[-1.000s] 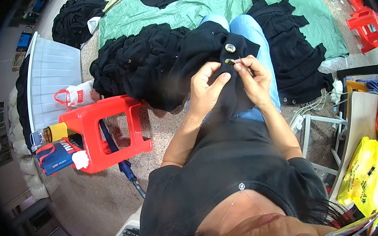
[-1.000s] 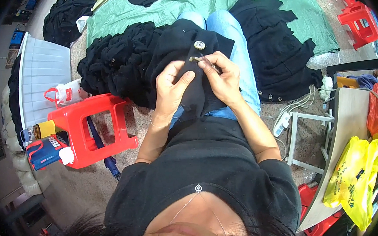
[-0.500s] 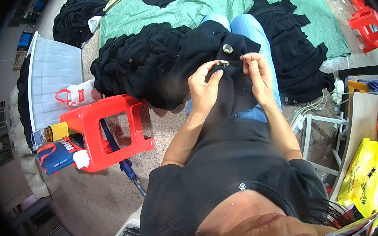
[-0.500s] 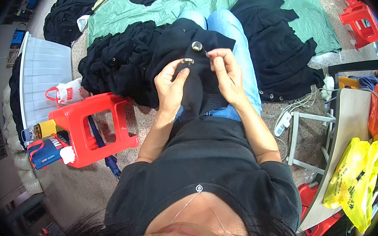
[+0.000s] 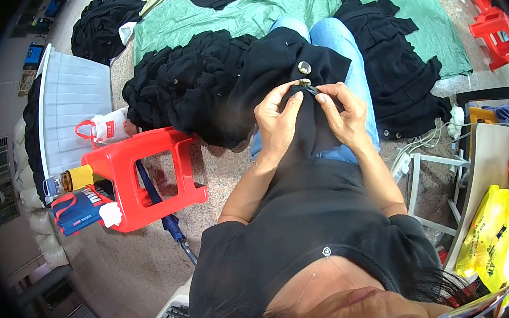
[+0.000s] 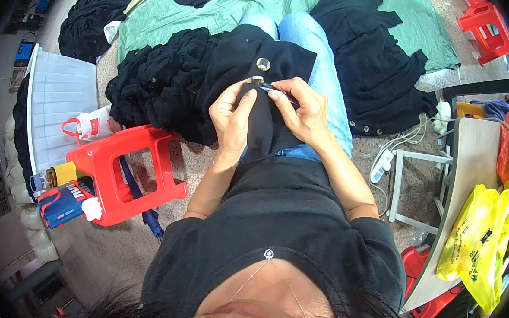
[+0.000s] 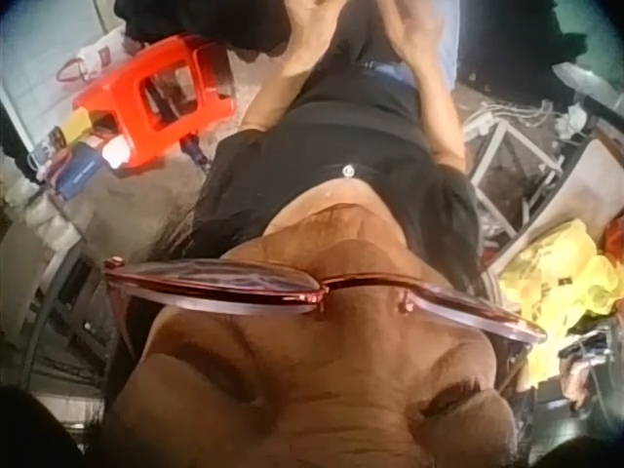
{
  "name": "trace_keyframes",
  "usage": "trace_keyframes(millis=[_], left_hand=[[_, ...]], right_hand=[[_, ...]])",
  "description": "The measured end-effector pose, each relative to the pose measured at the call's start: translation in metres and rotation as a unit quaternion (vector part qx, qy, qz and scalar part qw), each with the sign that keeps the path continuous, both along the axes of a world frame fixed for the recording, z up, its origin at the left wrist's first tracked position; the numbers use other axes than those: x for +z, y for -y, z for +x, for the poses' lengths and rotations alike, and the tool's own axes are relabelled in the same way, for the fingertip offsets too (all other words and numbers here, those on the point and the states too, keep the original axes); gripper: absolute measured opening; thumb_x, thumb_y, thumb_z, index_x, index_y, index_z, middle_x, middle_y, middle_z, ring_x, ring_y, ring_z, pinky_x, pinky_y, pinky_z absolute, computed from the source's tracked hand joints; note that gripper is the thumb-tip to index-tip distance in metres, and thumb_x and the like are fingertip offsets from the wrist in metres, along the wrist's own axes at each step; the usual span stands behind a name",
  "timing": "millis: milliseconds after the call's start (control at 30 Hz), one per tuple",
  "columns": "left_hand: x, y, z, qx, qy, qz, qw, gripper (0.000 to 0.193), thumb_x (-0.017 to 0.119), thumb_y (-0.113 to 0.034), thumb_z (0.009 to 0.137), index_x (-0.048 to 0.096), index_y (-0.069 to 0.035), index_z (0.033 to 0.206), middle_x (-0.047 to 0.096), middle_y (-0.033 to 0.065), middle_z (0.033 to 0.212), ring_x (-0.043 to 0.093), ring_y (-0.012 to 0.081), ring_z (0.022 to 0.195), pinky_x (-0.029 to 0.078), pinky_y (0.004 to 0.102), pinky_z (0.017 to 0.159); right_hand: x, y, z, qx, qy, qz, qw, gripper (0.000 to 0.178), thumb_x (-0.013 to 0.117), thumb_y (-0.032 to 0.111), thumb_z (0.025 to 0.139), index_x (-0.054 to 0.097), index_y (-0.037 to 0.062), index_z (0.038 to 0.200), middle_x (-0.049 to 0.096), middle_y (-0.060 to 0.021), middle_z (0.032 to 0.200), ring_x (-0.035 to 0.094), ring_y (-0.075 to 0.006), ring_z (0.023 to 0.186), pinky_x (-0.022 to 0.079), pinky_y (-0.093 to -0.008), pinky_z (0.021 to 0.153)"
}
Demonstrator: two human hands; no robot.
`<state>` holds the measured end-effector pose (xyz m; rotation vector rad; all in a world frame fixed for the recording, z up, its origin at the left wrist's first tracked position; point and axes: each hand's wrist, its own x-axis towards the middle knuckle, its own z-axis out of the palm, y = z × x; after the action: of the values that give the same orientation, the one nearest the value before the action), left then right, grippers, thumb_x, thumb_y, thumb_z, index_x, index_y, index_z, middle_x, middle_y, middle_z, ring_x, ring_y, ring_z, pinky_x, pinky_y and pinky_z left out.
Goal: Inspecting and buttoning black knitted garments in a textile workshop.
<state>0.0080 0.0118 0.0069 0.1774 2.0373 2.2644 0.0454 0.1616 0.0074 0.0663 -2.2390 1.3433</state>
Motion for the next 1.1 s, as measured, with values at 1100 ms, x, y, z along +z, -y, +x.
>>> trace_keyframes(millis=[1100], left_hand=[[-0.007, -0.002, 0.002, -0.003, 0.020, 0.059, 0.998, 0.020, 0.065, -0.001, 0.090, 0.068, 0.005, 0.109, 0.072, 0.0068, 0.101, 0.064, 0.0094, 0.092, 0.050, 0.0235, 0.083]], right_hand=[[-0.008, 0.003, -0.002, 0.012, 0.002, -0.034, 0.999, 0.013, 0.073, 0.009, 0.087, 0.068, -0.0008, 0.095, 0.068, -0.0089, 0.079, 0.066, -0.0160, 0.066, 0.050, -0.0259, 0.060]])
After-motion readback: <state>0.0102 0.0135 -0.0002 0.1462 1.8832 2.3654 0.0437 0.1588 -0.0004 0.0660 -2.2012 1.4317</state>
